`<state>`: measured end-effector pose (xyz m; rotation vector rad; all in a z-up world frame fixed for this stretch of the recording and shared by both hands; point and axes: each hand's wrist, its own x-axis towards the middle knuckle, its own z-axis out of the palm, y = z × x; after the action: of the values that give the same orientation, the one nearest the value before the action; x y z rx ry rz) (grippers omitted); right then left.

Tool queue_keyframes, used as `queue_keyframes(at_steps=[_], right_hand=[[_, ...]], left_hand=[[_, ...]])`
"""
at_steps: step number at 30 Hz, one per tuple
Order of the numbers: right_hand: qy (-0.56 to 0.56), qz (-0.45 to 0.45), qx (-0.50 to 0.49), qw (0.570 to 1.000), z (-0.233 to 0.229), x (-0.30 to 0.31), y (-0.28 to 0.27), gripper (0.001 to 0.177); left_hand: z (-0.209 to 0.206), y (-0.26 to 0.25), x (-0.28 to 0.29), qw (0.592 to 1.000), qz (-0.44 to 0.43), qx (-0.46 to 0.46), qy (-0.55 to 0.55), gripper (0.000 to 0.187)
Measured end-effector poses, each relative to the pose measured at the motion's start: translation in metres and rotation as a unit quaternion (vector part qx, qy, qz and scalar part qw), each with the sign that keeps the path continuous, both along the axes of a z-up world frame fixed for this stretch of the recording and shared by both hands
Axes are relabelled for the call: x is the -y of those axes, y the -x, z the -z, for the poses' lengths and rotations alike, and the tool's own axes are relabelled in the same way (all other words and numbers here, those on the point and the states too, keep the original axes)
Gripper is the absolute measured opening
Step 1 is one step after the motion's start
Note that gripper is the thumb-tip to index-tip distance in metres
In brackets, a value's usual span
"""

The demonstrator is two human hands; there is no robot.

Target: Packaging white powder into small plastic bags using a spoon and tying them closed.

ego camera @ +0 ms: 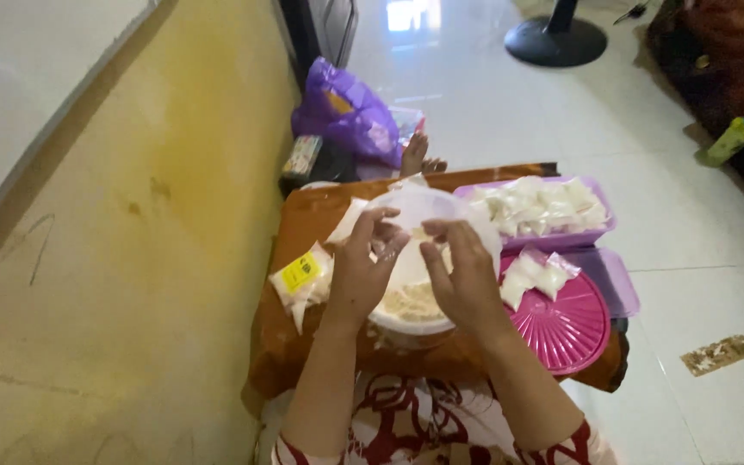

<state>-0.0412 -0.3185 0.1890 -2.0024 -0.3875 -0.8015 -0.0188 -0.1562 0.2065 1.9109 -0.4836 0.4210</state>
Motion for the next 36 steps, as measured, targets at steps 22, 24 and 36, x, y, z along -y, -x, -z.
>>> queue_keyframes(at_steps=[22,24,36], right_hand=[[0.005,0.005,-0.041,0.999,-0.011,0.003,0.008,0.015],[0.003,0.006,-0.027,1.000,-0.008,0.002,0.009,0.015],[-0.008,0.009,-0.004,1.000,-0.008,0.005,0.008,0.011]], left_hand=[[0.016,-0.005,-0.006,0.998,0.024,-0.057,0.029,0.035],[0.022,-0.006,-0.008,0.997,0.023,-0.051,0.044,0.039],[0.024,-0.010,-0.009,0.995,0.052,-0.069,0.055,0.051]])
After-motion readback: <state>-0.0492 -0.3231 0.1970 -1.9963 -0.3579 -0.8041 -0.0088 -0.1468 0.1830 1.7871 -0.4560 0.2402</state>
